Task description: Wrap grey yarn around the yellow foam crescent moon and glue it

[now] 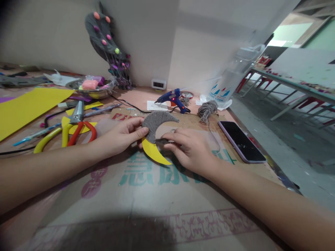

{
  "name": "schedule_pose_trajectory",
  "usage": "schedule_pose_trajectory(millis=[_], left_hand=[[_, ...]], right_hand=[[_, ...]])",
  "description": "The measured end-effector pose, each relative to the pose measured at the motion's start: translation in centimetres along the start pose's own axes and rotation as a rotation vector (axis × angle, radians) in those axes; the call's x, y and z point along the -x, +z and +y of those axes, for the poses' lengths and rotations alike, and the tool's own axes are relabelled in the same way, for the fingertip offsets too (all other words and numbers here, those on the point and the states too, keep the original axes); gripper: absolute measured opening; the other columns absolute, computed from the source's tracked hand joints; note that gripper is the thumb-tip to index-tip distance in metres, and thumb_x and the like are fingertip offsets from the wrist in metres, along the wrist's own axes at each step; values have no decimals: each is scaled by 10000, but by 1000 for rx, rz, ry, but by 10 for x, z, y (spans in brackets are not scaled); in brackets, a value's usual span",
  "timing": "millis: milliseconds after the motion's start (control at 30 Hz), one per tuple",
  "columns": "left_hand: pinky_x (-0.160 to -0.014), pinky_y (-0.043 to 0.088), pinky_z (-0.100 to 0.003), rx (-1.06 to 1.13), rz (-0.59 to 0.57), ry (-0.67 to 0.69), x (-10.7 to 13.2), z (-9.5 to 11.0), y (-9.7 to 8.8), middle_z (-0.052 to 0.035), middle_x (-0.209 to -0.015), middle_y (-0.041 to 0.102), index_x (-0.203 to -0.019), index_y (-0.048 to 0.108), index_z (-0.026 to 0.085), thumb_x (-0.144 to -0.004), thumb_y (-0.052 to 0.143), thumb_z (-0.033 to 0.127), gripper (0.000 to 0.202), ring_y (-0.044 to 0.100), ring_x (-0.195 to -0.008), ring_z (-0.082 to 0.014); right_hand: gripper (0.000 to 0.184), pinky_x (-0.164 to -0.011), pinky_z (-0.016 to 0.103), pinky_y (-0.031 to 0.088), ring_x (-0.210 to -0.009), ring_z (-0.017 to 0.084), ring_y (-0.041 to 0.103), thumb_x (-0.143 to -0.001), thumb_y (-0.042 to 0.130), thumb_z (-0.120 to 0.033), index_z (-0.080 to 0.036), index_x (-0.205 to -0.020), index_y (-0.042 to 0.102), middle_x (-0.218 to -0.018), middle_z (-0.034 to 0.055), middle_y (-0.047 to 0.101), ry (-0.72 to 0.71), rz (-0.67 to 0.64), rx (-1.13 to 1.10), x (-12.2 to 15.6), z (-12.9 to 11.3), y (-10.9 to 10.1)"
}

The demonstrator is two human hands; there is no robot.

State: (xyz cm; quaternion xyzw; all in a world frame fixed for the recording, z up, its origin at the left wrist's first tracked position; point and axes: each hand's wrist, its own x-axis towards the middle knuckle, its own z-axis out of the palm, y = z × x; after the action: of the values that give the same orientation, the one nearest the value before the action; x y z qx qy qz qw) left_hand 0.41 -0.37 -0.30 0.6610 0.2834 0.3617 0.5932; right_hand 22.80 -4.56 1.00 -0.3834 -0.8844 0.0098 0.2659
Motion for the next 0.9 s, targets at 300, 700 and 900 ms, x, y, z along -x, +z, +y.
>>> schedule_pose_trajectory(millis=[300,700,900], left_hand=[[-482,403,-172,-13,-11,3,0,-3,-2,42,-700,520,-906,542,162,-876,578,350,194,491,-525,-55],[-471,385,-179,13,-2,-24,0,-4,-1,49,-642,515,-860,538,162,-860,594,353,199,476,-501,-59],[-474,392,-178,2,-2,-34,1,-2,-1,48,-647,521,-864,534,163,-871,579,344,187,486,-503,-60]], right_hand=[[231,-644,306,411,-730,192,577,-937,501,-268,-158,-1055,665,-770,67,644,-68,-36,163,-1,0,-2],[227,-642,315,427,-741,198,593,-941,489,-239,-173,-1056,673,-788,68,660,-111,-13,235,-1,2,0],[199,-603,286,398,-681,175,562,-933,516,-234,-156,-1020,677,-751,59,643,-119,4,179,-1,4,1]])
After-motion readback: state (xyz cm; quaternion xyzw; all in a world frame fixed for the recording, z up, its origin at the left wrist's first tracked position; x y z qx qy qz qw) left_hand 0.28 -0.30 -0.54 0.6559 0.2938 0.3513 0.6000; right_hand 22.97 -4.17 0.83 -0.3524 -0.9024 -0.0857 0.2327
